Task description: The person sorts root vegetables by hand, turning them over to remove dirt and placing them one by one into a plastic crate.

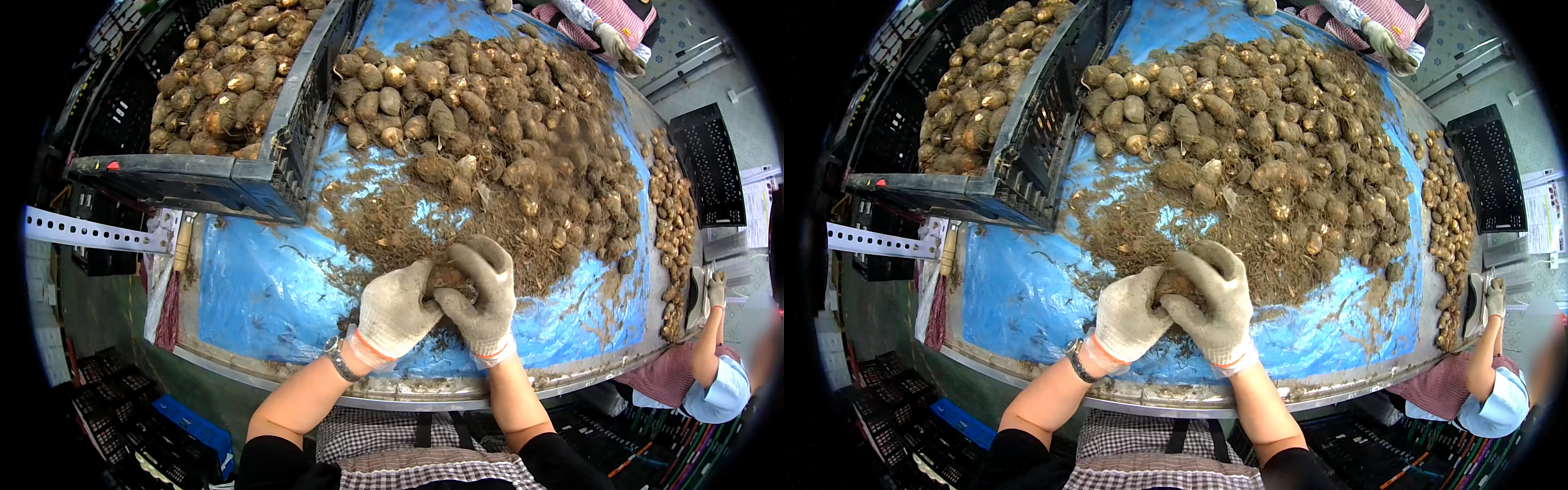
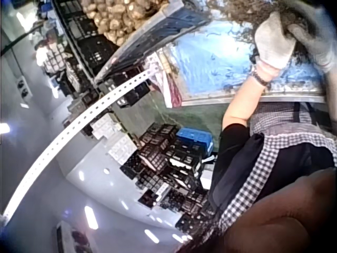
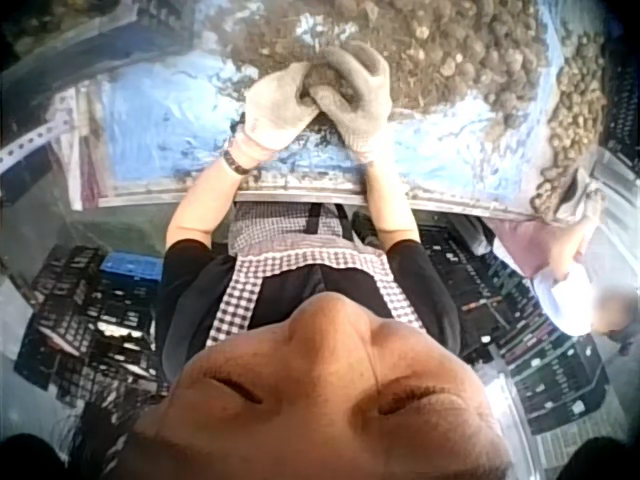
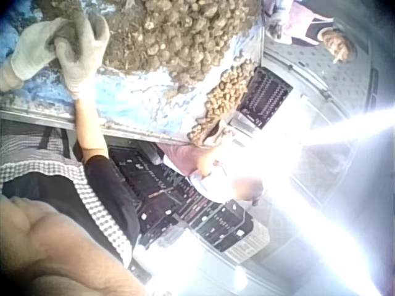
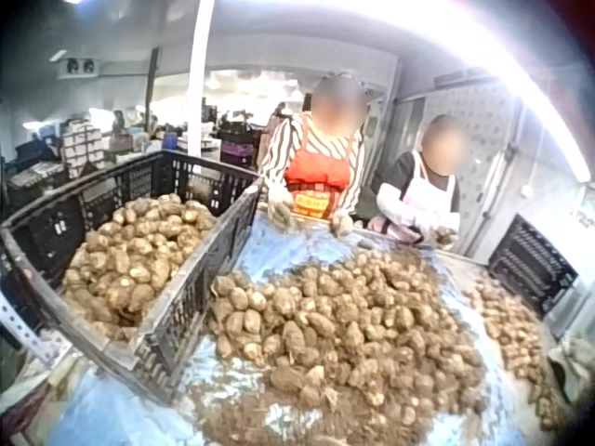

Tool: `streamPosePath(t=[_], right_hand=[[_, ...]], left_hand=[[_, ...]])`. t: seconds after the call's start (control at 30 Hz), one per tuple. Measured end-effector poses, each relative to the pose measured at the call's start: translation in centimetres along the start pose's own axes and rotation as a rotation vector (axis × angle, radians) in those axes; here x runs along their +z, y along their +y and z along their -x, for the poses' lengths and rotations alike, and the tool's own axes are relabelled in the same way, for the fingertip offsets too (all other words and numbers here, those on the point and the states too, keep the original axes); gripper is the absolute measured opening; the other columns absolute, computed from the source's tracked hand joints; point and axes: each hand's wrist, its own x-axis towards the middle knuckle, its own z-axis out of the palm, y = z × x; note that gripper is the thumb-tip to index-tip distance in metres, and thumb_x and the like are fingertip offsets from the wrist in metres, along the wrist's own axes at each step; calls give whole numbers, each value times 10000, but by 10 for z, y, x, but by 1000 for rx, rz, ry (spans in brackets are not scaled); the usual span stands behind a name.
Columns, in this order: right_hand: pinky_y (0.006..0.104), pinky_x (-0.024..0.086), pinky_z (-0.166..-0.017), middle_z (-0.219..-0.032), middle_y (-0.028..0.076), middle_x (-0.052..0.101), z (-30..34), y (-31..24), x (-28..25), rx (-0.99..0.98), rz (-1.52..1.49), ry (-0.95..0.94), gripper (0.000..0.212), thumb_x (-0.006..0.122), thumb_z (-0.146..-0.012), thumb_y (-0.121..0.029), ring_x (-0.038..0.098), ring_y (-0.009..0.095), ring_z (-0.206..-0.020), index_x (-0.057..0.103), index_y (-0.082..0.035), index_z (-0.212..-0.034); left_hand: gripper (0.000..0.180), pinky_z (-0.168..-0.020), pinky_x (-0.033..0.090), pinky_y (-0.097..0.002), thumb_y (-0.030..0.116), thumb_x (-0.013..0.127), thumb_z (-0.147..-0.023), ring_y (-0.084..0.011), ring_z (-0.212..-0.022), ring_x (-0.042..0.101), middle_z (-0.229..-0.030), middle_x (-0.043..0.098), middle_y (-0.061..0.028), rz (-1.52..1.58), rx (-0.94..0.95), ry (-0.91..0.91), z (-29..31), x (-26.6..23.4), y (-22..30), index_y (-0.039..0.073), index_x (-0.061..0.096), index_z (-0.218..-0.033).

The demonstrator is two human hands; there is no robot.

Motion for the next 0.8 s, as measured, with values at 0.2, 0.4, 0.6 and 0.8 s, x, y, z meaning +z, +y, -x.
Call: streamPosePath(t=[0.2,0.4,0.6,0.8], right_hand=[[388,475,-863,-1012,126,623,2,13,-1,-84,-66,50,255,713,-681,-41,591,276,-967,707,-61,-936],[335,467,-885,-1004,110,623,11,28,-6,242,-336,225,185,547,-813,15,585,219,-984,679,5,-942],[311,408,-999,-1244,121,582,5,13,-4,408,-562,-105,373,448,-907,-5,536,200,-1162,540,44,-1266],[282,447,-946,-1172,100,612,11,7,4,634,-822,-126,325,525,-944,-58,567,152,-1080,543,55,-1248]], left_hand=[[271,-523,486,-408,222,757,-715,-347,-600,613,-640,591,-147,-72,13,-55,4,1,3,59,589,-850],[379,-516,456,-414,320,794,-695,-348,-573,576,-610,553,-139,-144,11,47,-5,-7,2,41,580,-837],[530,-657,493,-398,312,788,-707,-329,-788,611,-877,607,-148,-174,193,-38,-2,-7,-1,7,610,-1102],[454,-781,519,-369,185,804,-677,-280,-938,610,-1041,618,-123,57,337,147,-8,-14,6,70,681,-1099]])
